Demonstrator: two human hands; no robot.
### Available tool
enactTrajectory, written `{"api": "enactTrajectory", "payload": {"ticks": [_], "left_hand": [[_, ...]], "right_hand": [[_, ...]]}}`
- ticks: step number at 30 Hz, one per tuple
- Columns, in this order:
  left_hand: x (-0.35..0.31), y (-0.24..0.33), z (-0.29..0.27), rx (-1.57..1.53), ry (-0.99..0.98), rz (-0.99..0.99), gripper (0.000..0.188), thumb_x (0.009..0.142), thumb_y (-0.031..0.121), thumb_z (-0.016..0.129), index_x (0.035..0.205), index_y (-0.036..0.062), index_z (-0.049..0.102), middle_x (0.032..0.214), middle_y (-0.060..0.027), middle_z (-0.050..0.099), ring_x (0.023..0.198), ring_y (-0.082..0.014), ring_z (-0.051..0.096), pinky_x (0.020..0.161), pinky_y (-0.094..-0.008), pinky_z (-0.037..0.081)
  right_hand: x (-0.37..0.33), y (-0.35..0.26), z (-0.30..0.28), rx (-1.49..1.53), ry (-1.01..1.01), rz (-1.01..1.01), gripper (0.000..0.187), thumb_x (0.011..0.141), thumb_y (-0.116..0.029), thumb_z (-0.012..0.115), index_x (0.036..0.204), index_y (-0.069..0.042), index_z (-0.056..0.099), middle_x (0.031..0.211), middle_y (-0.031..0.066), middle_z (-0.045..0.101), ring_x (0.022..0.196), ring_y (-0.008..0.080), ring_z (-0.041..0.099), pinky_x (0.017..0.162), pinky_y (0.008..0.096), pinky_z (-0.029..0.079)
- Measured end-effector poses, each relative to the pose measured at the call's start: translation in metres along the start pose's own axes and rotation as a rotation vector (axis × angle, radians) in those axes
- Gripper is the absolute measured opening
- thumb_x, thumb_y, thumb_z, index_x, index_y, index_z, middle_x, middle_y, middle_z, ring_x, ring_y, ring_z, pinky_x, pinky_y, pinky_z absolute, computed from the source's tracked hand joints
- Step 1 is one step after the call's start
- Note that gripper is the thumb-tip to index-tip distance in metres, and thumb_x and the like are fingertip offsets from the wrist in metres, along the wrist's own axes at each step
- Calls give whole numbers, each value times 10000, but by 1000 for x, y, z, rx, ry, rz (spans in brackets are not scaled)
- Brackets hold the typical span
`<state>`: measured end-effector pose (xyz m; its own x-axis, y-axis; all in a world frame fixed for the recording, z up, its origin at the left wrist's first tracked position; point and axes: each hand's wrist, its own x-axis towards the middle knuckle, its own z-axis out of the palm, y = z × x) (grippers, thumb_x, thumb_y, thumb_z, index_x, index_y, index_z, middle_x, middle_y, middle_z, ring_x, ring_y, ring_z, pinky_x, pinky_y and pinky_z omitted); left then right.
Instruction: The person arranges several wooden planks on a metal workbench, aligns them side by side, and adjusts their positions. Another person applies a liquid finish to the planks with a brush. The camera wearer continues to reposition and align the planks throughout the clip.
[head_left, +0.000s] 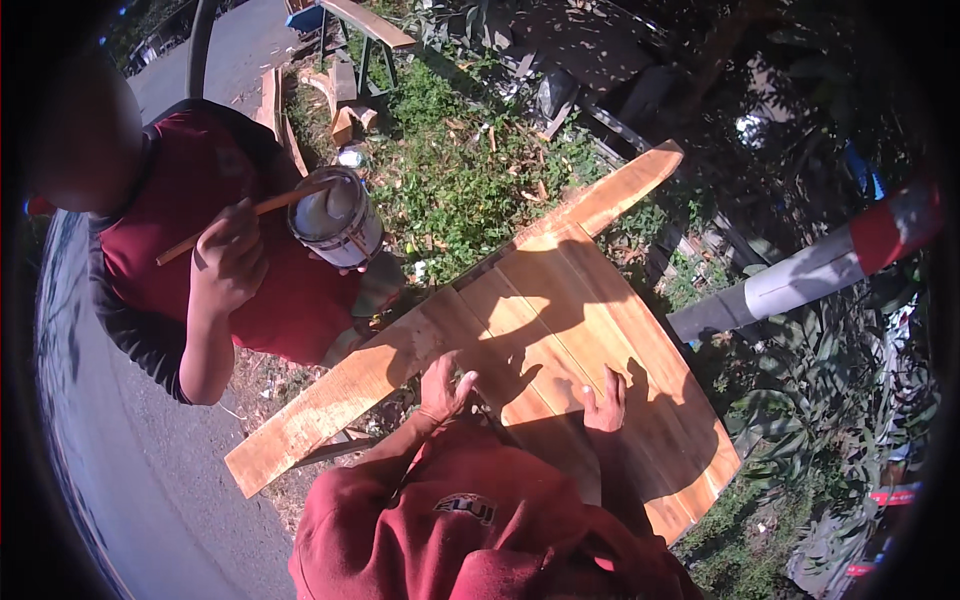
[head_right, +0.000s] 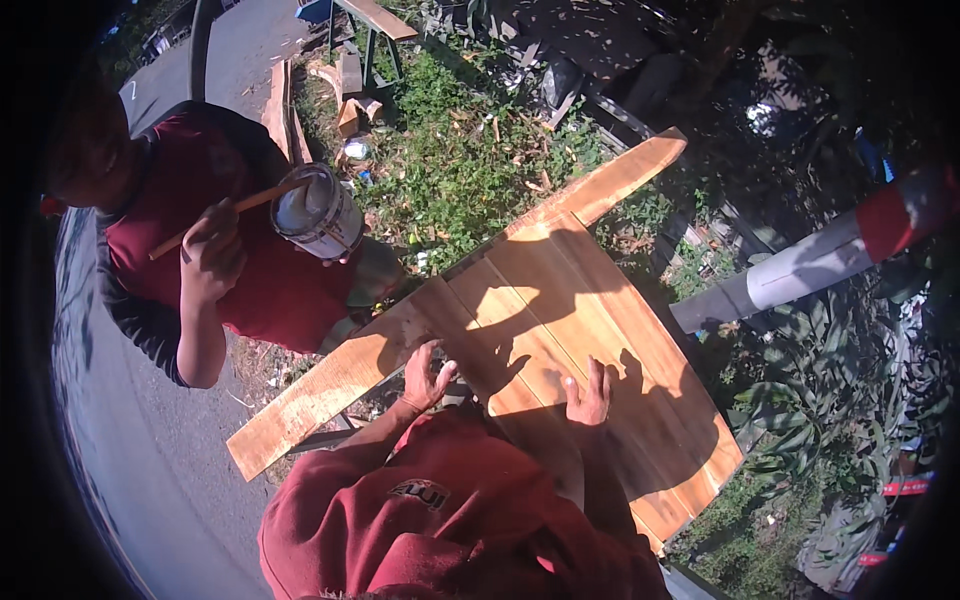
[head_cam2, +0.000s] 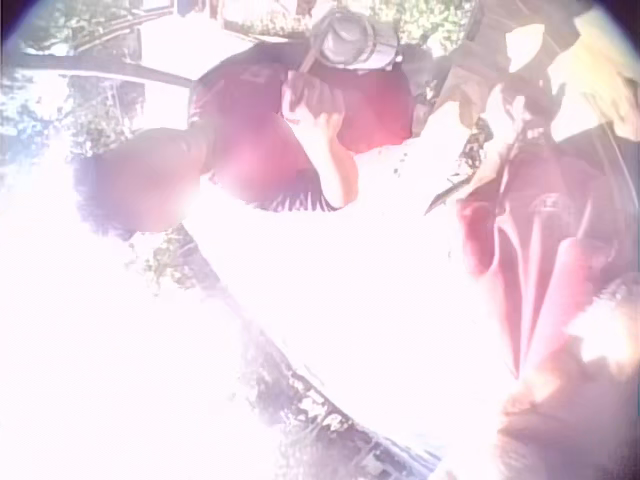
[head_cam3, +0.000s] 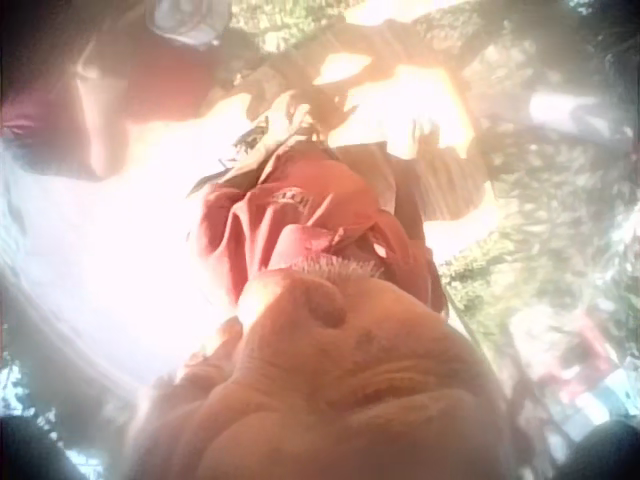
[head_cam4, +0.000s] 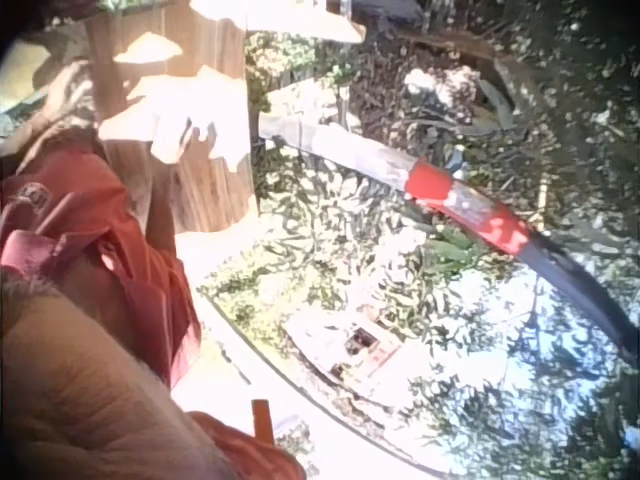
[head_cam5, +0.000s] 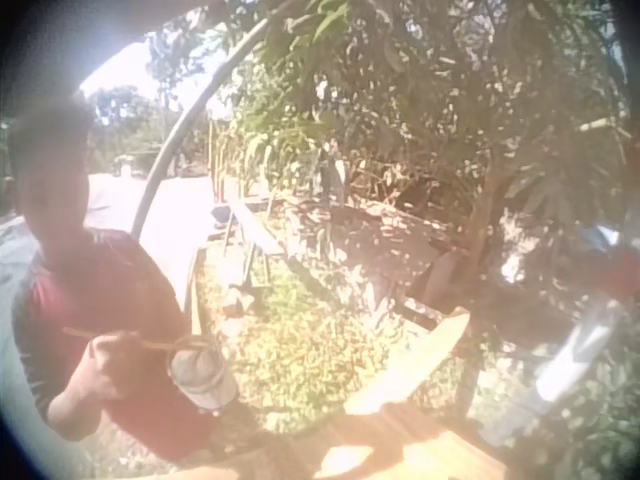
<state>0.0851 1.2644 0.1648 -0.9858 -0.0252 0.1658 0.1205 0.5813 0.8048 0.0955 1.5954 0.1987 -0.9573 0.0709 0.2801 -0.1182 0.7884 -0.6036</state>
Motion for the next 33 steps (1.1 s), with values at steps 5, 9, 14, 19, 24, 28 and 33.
{"api": "enactTrajectory", "payload": {"ticks": [5, 9, 14, 19, 24, 28, 33], "left_hand": [[61, -24, -121, 87, 803, 20, 935, 724, 245, 824, 1440, -34, 293, 1368, -231, 418, 1318, -363, 391, 1115, -451, 315], [108, 4, -160, 114, 848, 185, 1068, 688, 326, 859, 1484, -28, 242, 1470, -256, 350, 1361, -359, 352, 1117, -471, 321], [141, 10, -158, -11, 710, 226, 1070, 675, 331, 865, 1476, -27, 253, 1460, -245, 368, 1350, -353, 372, 1124, -465, 311], [154, 0, -150, -93, 539, 186, 1072, 663, 335, 871, 1468, -26, 263, 1451, -234, 385, 1338, -347, 391, 1130, -459, 302], [170, -2, -136, -153, 417, 174, 1074, 650, 339, 877, 1461, -25, 274, 1442, -223, 403, 1327, -340, 411, 1136, -453, 293], [176, -4, -130, -189, 365, 162, 1075, 640, 343, 881, 1455, -24, 283, 1435, -214, 417, 1318, -335, 426, 1142, -448, 285], [174, 2, -124, -243, 393, 150, 1077, 627, 347, 887, 1447, -22, 293, 1426, -203, 435, 1307, -329, 446, 1148, -442, 276]], "right_hand": [[124, -209, -8, 328, 3, -472, 590, 834, -175, 723, 1348, 11, 499, 1295, 206, 521, 1137, 382, 539, 969, 460, 449], [170, -355, 6, 349, -66, -866, 577, 765, -211, 756, 1261, 12, 565, 1197, 167, 547, 1083, 331, 531, 941, 429, 448], [190, -444, 49, 94, 15, -976, 372, 778, -174, 610, 1116, -16, 607, 1013, 136, 532, 990, 286, 504, 876, 440, 391], [202, -468, 85, 122, -12, -1041, 156, 812, -190, 589, 814, -46, 648, 901, 130, 556, 942, 280, 531, 823, 416, 424], [208, -449, 97, 121, 1, -1004, 124, 815, -158, 588, 809, -47, 641, 863, 126, 571, 820, 270, 588, 762, 423, 466], [217, -443, 93, 109, -24, -1023, 93, 819, -107, 574, 809, -24, 613, 832, 109, 571, 866, 253, 577, 684, 386, 488], [222, -417, 41, 111, -61, -982, 106, 806, -142, 620, 820, -37, 623, 794, 87, 560, 827, 250, 589, 611, 390, 508]]}}
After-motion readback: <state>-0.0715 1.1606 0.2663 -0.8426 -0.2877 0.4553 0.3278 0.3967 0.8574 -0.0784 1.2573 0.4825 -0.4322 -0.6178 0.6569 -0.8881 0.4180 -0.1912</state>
